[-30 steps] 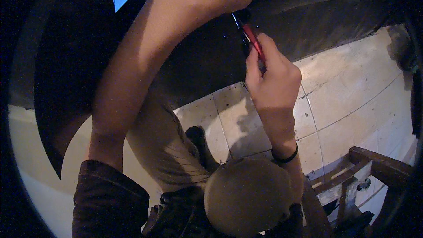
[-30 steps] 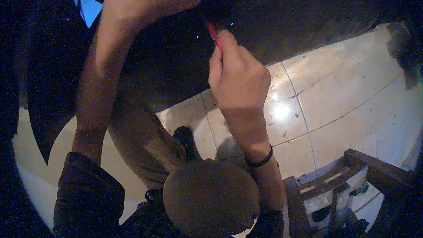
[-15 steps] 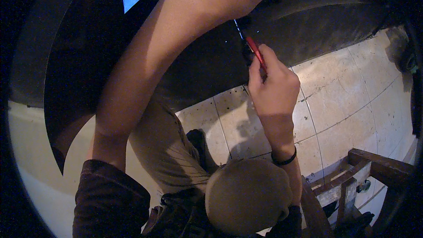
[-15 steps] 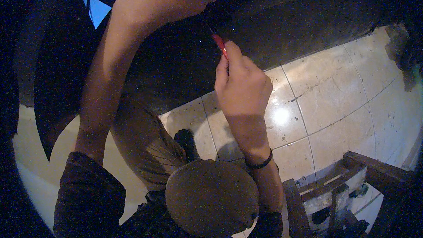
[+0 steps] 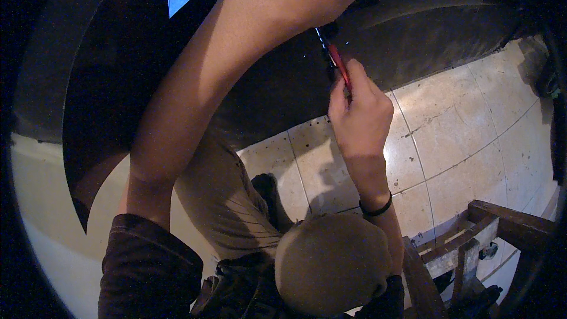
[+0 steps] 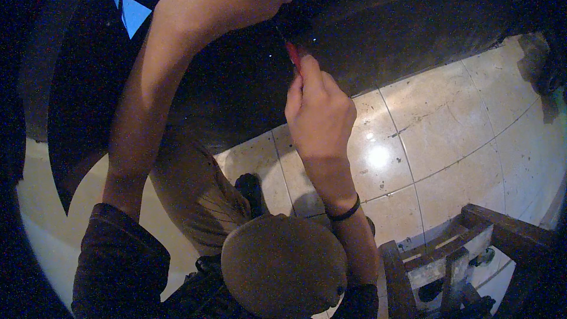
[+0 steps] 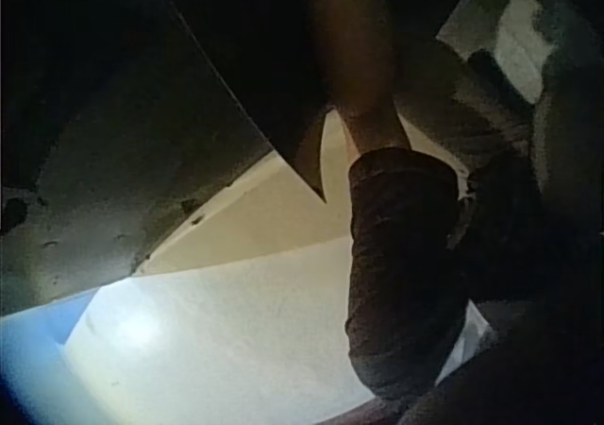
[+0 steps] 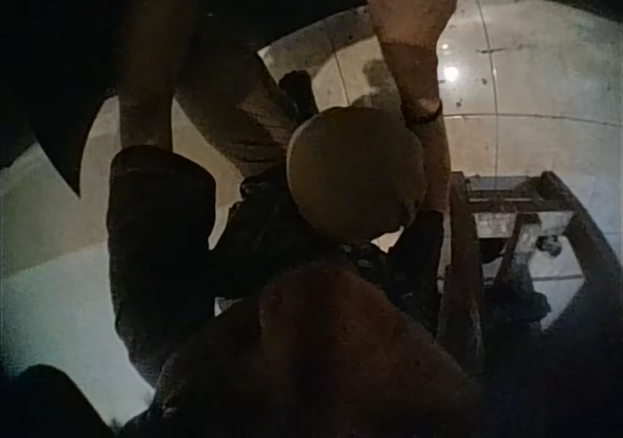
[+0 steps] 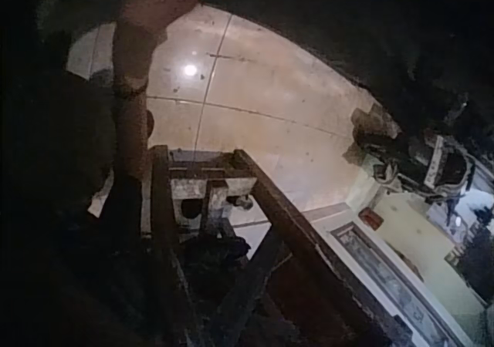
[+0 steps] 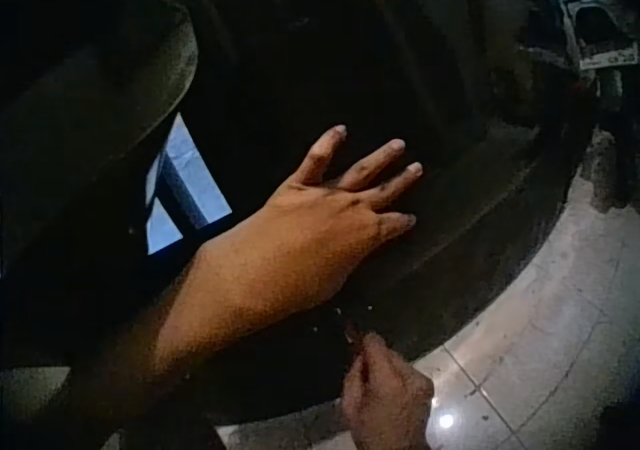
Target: The person applies a dark protective film onto a surface, smoothing it out with their hands and cutting the excess using a utility knife.
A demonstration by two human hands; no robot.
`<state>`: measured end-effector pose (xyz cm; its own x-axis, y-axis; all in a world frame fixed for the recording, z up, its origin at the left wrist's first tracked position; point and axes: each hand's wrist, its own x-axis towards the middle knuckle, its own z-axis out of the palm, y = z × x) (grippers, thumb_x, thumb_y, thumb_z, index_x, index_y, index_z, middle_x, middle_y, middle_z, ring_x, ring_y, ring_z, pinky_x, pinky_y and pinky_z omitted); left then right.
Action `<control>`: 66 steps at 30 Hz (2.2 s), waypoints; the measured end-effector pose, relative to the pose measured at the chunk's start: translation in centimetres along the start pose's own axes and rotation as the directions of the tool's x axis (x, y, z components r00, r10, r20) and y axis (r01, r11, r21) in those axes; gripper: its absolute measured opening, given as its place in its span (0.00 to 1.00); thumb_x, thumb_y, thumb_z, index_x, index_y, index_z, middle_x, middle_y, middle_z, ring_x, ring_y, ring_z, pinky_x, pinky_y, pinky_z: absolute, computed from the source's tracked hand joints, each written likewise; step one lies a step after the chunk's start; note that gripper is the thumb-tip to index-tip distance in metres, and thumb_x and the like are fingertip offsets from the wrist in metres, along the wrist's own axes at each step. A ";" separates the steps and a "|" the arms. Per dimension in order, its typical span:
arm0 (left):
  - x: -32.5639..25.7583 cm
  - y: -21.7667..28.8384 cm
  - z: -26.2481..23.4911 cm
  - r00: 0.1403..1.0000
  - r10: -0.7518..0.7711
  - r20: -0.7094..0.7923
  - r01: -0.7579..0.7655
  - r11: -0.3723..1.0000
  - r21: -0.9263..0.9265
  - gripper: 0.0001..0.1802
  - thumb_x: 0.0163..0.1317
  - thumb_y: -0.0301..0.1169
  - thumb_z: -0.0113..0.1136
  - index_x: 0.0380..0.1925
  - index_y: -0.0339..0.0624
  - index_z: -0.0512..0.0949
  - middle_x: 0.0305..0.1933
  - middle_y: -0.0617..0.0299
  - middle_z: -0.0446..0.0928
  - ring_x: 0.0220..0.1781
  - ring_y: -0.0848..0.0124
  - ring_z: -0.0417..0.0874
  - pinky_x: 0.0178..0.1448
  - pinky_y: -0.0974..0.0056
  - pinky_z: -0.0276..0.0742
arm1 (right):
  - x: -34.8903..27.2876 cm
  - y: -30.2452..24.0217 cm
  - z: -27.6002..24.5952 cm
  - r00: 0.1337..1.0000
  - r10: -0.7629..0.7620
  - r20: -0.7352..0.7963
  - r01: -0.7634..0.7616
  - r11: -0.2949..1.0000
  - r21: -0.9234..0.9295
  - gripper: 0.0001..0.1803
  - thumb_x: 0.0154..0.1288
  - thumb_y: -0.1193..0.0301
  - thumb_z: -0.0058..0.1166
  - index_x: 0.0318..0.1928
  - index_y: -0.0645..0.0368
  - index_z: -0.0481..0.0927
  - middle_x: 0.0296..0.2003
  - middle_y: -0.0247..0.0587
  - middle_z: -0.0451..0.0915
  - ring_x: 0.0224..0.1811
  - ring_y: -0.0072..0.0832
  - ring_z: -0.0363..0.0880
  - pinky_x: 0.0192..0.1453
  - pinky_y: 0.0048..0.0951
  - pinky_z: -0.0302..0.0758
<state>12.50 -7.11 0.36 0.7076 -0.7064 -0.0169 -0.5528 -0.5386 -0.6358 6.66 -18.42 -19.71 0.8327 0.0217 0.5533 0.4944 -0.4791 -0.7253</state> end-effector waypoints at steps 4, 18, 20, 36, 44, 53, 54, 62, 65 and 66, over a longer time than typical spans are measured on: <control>-0.2 0.0 0.1 1.000 -0.015 -0.010 0.015 1.000 0.005 0.31 0.70 0.27 0.61 0.74 0.57 0.73 0.87 0.59 0.53 0.90 0.61 0.43 0.87 0.32 0.25 | -0.1 -0.5 -0.6 0.980 0.192 0.053 -0.199 0.929 0.313 0.16 0.69 0.74 0.62 0.56 0.56 0.83 0.33 0.48 0.86 0.29 0.45 0.87 0.33 0.42 0.81; -0.4 -0.9 -1.6 1.000 -0.024 0.007 0.024 0.992 -0.122 0.33 0.67 0.19 0.58 0.73 0.50 0.73 0.85 0.56 0.58 0.90 0.62 0.47 0.87 0.35 0.22 | -0.2 -0.6 -0.4 0.988 0.117 0.099 -0.123 0.991 0.061 0.15 0.68 0.72 0.63 0.54 0.54 0.82 0.34 0.47 0.86 0.33 0.49 0.87 0.35 0.45 0.82; 0.1 -0.4 -0.9 0.994 -0.054 -0.094 0.039 0.987 -0.157 0.31 0.68 0.19 0.55 0.73 0.47 0.73 0.84 0.53 0.61 0.89 0.62 0.49 0.87 0.36 0.23 | -0.2 -0.1 -0.8 0.991 0.121 0.060 -0.126 0.987 0.097 0.15 0.67 0.71 0.63 0.54 0.53 0.82 0.35 0.47 0.86 0.34 0.49 0.87 0.36 0.46 0.83; 1.4 -0.1 -4.8 0.959 -0.272 0.077 0.270 0.803 -0.531 0.26 0.78 0.32 0.48 0.73 0.35 0.69 0.76 0.40 0.70 0.81 0.54 0.66 0.87 0.45 0.34 | 0.9 0.6 -2.5 0.992 -0.059 0.115 0.049 0.995 0.088 0.32 0.54 0.62 0.71 0.63 0.43 0.82 0.26 0.44 0.84 0.30 0.47 0.86 0.36 0.46 0.81; 2.0 -2.2 -4.1 0.972 -0.232 0.045 0.202 0.717 -0.667 0.29 0.81 0.43 0.47 0.73 0.35 0.69 0.60 0.42 0.83 0.70 0.54 0.79 0.86 0.47 0.40 | 1.9 2.6 0.3 0.922 -0.263 0.285 0.287 0.957 -0.047 0.53 0.49 0.57 0.75 0.79 0.29 0.67 0.24 0.45 0.84 0.28 0.51 0.85 0.34 0.50 0.80; 2.8 -2.0 -2.6 0.966 -0.256 0.018 0.220 0.792 -0.569 0.29 0.81 0.43 0.47 0.72 0.35 0.70 0.60 0.42 0.83 0.71 0.52 0.78 0.86 0.46 0.41 | 1.7 2.7 0.7 0.921 -0.232 0.314 0.266 0.962 -0.069 0.51 0.52 0.57 0.74 0.79 0.32 0.66 0.26 0.47 0.85 0.30 0.53 0.86 0.34 0.51 0.82; 3.1 -2.0 -2.2 0.969 -0.247 -0.007 0.192 0.770 -0.608 0.28 0.81 0.43 0.47 0.72 0.36 0.70 0.60 0.42 0.83 0.70 0.52 0.78 0.86 0.45 0.41 | 0.5 4.2 0.9 0.932 -0.233 0.277 0.262 0.963 -0.069 0.52 0.53 0.57 0.73 0.79 0.32 0.65 0.25 0.48 0.85 0.30 0.53 0.86 0.35 0.51 0.82; 3.9 0.0 -3.7 0.905 -0.421 -0.069 0.259 0.671 -0.695 0.24 0.80 0.40 0.49 0.66 0.35 0.75 0.58 0.44 0.84 0.69 0.47 0.78 0.84 0.49 0.45 | 0.7 3.8 -1.2 0.968 -0.004 0.250 0.022 0.997 -0.069 0.44 0.55 0.62 0.72 0.74 0.31 0.73 0.25 0.46 0.85 0.31 0.52 0.87 0.36 0.50 0.82; 4.3 0.5 -4.4 0.853 -0.481 -0.202 0.171 0.624 -0.762 0.21 0.79 0.35 0.52 0.63 0.34 0.78 0.55 0.42 0.85 0.62 0.51 0.83 0.75 0.52 0.63 | 0.5 4.9 -2.1 0.973 0.040 0.227 -0.056 0.996 0.066 0.44 0.56 0.66 0.72 0.74 0.29 0.73 0.27 0.48 0.86 0.32 0.52 0.87 0.36 0.49 0.82; 4.4 0.7 -4.8 0.824 -0.516 -0.236 0.131 0.578 -0.806 0.19 0.78 0.34 0.53 0.62 0.34 0.78 0.53 0.42 0.85 0.59 0.53 0.85 0.71 0.53 0.69 | 0.5 5.3 -1.7 0.976 -0.010 0.217 -0.013 0.995 0.102 0.44 0.56 0.67 0.71 0.74 0.28 0.73 0.28 0.49 0.86 0.33 0.52 0.87 0.36 0.49 0.83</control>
<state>13.09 -12.81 3.57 0.7640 -0.4123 0.4962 -0.5813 -0.7737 0.2520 9.26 -22.47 -22.57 0.8621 0.2166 0.4581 0.5067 -0.3875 -0.7702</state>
